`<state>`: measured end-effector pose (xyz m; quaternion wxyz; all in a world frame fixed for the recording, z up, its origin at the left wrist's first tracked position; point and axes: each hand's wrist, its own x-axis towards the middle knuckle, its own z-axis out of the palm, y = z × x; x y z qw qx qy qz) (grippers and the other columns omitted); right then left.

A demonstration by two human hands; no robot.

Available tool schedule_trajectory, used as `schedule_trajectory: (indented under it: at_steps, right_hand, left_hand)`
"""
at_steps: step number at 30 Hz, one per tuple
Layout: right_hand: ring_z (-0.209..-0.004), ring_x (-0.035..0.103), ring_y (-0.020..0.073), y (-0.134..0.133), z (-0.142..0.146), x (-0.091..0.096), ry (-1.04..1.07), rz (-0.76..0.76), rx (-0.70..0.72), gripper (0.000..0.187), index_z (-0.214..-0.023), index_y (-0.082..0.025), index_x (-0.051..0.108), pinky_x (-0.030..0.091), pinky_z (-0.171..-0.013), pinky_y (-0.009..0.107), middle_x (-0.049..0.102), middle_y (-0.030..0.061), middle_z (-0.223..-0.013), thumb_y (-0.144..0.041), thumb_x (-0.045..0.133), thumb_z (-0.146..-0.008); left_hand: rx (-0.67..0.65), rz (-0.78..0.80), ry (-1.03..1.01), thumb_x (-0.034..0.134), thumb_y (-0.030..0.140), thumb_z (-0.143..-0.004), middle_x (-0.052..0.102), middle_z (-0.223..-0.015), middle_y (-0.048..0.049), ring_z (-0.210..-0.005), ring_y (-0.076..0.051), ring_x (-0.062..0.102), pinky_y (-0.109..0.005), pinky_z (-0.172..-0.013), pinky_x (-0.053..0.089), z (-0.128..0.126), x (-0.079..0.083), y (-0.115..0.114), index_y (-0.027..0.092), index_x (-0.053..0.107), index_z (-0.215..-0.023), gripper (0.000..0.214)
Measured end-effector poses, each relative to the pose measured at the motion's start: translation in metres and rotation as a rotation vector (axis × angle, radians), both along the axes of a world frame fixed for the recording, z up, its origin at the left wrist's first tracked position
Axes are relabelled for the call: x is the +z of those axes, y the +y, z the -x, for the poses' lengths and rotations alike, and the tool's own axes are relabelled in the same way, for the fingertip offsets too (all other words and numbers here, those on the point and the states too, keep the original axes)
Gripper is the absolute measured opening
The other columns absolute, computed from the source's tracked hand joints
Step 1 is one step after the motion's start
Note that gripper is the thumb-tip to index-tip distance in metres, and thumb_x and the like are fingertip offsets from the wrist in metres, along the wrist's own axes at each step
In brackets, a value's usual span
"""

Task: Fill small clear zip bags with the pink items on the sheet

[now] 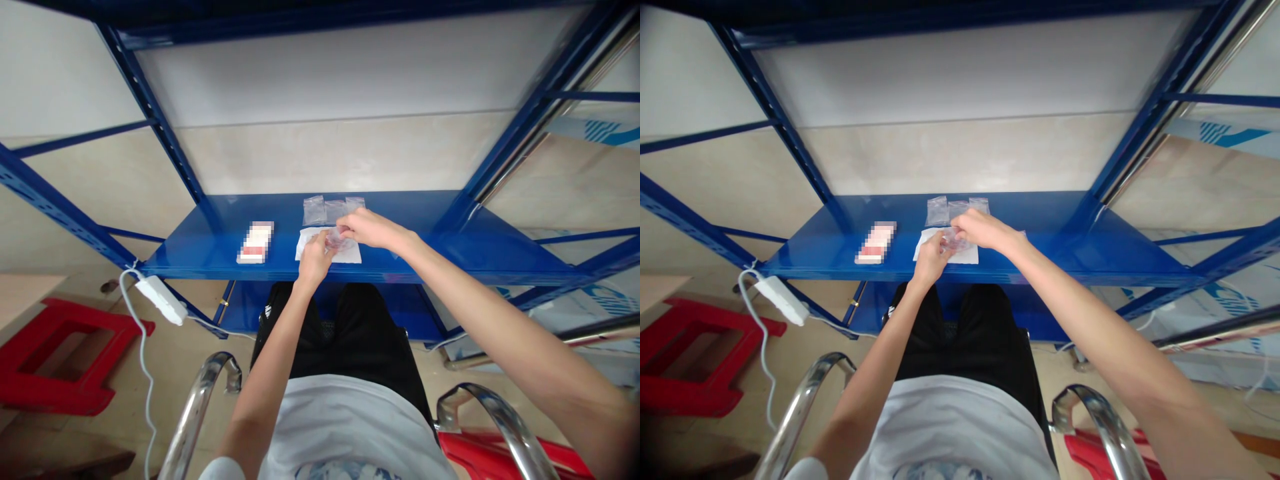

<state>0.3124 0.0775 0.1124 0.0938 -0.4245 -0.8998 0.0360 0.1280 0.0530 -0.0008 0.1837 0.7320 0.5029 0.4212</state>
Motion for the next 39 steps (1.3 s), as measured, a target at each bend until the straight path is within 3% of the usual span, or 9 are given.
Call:
schedule_trajectory:
  at_steps: [7, 13, 17, 22, 28, 39]
  right_hand:
    - [-0.068, 0.061, 0.0182, 0.004, -0.005, -0.003, 0.062, 0.043, -0.052, 0.003, -0.095, -0.021, 0.075, 0.037, -0.068, 0.027, 0.07, 0.0007, -0.073, -0.02, 0.074, -0.093]
    - [-0.061, 0.068, 0.0188, 0.003, -0.008, -0.006, 0.242, 0.159, -0.082, 0.012, -0.097, -0.02, 0.075, 0.048, -0.071, 0.03, 0.074, 0.0016, -0.076, -0.029, 0.079, -0.091]
    - [-0.07, 0.072, 0.0226, 0.007, -0.019, -0.021, 0.423, 0.138, -0.108, 0.027, -0.101, -0.021, 0.077, 0.053, -0.074, 0.033, 0.077, 0.0032, -0.081, -0.04, 0.086, -0.084]
    - [-0.08, 0.071, 0.0243, 0.011, -0.034, -0.058, 0.62, 0.171, -0.136, 0.048, -0.108, -0.021, 0.078, 0.053, -0.072, 0.033, 0.078, 0.0044, -0.09, -0.05, 0.09, -0.072]
    - [-0.079, 0.073, 0.026, 0.007, -0.032, -0.095, 0.739, 0.192, -0.15, 0.025, -0.089, -0.02, 0.078, 0.055, -0.074, 0.036, 0.079, 0.0059, -0.084, -0.044, 0.079, -0.082]
    - [-0.074, 0.071, 0.0244, 0.007, -0.032, -0.097, 0.947, 0.268, -0.141, 0.031, -0.084, -0.02, 0.074, 0.058, -0.072, 0.038, 0.077, 0.0065, -0.081, -0.05, 0.083, -0.078]
  left_hand:
    - [0.007, 0.005, 0.02, 0.076, 0.014, -0.094, 0.075, -0.11, -0.0084, -0.091, -0.021, 0.068, -0.033, -0.088, 0.052, 0.0, 0.002, -0.003, 0.018, 0.066, -0.133, 0.041]
    - [0.054, 0.045, 0.083, 0.073, 0.018, -0.099, 0.076, -0.119, -0.0107, -0.1, -0.023, 0.07, -0.035, -0.093, 0.054, -0.002, 0.009, -0.011, 0.021, 0.064, -0.135, 0.037]
    - [0.061, 0.059, 0.095, 0.072, 0.02, -0.1, 0.076, -0.121, -0.011, -0.102, -0.024, 0.071, -0.035, -0.093, 0.054, -0.002, 0.01, -0.013, 0.021, 0.064, -0.136, 0.038]
    - [0.071, 0.072, 0.095, 0.073, 0.019, -0.099, 0.076, -0.12, -0.01, -0.103, -0.024, 0.071, -0.035, -0.093, 0.054, -0.002, 0.009, -0.011, 0.022, 0.062, -0.141, 0.043]
    - [0.071, 0.057, 0.09, 0.073, 0.017, -0.098, 0.076, -0.121, -0.0104, -0.102, -0.024, 0.071, -0.036, -0.094, 0.055, -0.002, 0.008, -0.011, 0.022, 0.061, -0.142, 0.045]
    - [0.073, 0.028, 0.083, 0.071, 0.017, -0.099, 0.074, -0.126, -0.01, -0.105, -0.024, 0.071, -0.036, -0.093, 0.056, -0.002, 0.008, -0.013, 0.024, 0.063, -0.14, 0.043]
